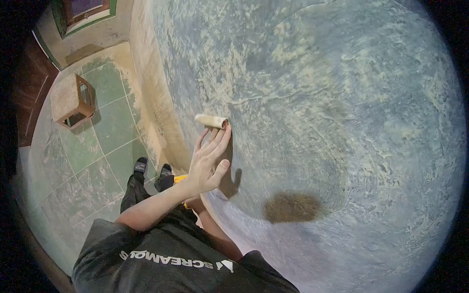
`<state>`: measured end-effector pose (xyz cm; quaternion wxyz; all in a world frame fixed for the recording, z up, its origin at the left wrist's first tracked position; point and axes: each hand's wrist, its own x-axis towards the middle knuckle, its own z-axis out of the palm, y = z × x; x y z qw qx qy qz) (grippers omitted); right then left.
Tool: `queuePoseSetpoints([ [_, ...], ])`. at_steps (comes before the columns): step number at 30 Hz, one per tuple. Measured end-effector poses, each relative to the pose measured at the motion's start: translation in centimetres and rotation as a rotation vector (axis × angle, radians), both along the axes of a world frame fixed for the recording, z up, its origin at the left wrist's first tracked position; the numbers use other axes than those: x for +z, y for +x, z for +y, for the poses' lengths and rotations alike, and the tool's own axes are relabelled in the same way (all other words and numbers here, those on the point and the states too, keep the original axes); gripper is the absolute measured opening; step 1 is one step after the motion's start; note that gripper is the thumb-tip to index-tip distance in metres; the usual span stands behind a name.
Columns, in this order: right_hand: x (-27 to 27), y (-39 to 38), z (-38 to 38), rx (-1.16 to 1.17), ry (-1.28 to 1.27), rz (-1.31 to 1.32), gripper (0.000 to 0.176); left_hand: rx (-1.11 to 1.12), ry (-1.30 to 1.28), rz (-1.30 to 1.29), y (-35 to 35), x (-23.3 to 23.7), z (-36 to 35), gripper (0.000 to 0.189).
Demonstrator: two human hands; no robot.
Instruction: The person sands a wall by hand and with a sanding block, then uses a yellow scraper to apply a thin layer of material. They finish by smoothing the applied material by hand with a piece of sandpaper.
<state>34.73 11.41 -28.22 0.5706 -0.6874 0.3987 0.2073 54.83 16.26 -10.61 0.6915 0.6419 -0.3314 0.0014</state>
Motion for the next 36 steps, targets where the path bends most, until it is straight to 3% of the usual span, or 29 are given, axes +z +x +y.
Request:
queuePoseSetpoints([
  [4,-0.2,1.5,0.1,0.016,-0.033,-0.005,0.029,0.13,0.055,-0.046,5.0,1.1,-0.2,0.062],
  [8,1.3,0.5,0.9,0.049,-0.087,-0.053,0.029,0.013,0.015,0.081,0.4,1.8,0.6,0.059],
  [12,1.2,2.5,0.8,0.072,-0.129,-0.071,0.029,0.156,0.13,-0.034,4.3,1.9,-0.2,0.063],
  [15,1.9,2.6,0.9,0.091,-0.168,-0.095,0.029,0.056,-0.028,0.073,2.0,2.0,0.1,0.063],
  [16,2.5,2.2,1.0,0.103,-0.182,-0.111,0.029,-0.025,0.03,0.064,1.0,2.3,0.8,0.062],
  [19,2.4,3.1,1.2,0.135,-0.213,-0.136,0.029,-0.001,0.144,0.002,2.6,1.8,0.7,0.063],
  [23,2.5,3.6,1.9,0.148,-0.256,-0.155,0.029,0.105,-0.014,0.029,2.9,2.0,-0.1,0.064],
  [27,3.1,3.5,2.3,0.19,-0.301,-0.201,0.029,0.063,0.067,-0.05,2.7,0.9,0.6,0.065],
  [29,3.1,3.7,2.4,0.2,-0.319,-0.208,0.029,0.115,0.008,-0.014,5.6,1.8,0.0,0.062],
  [30,1.1,2.9,2.1,-0.008,-0.113,-0.013,0.028,0.113,-0.019,0.002,6.5,2.1,-0.2,0.061],
  [33,1.2,2.3,2.2,-0.107,-0.089,-0.046,0.03,0.127,-0.125,-0.007,6.3,2.5,0.2,0.055],
  [35,1.5,2.2,2.0,-0.055,-0.141,-0.073,0.03,0.017,-0.181,0.068,5.7,1.2,0.4,0.05],
  [36,0.9,2.2,1.7,-0.055,-0.104,-0.032,0.03,0.186,-0.174,0.025,6.1,0.6,-0.1,0.034],
])
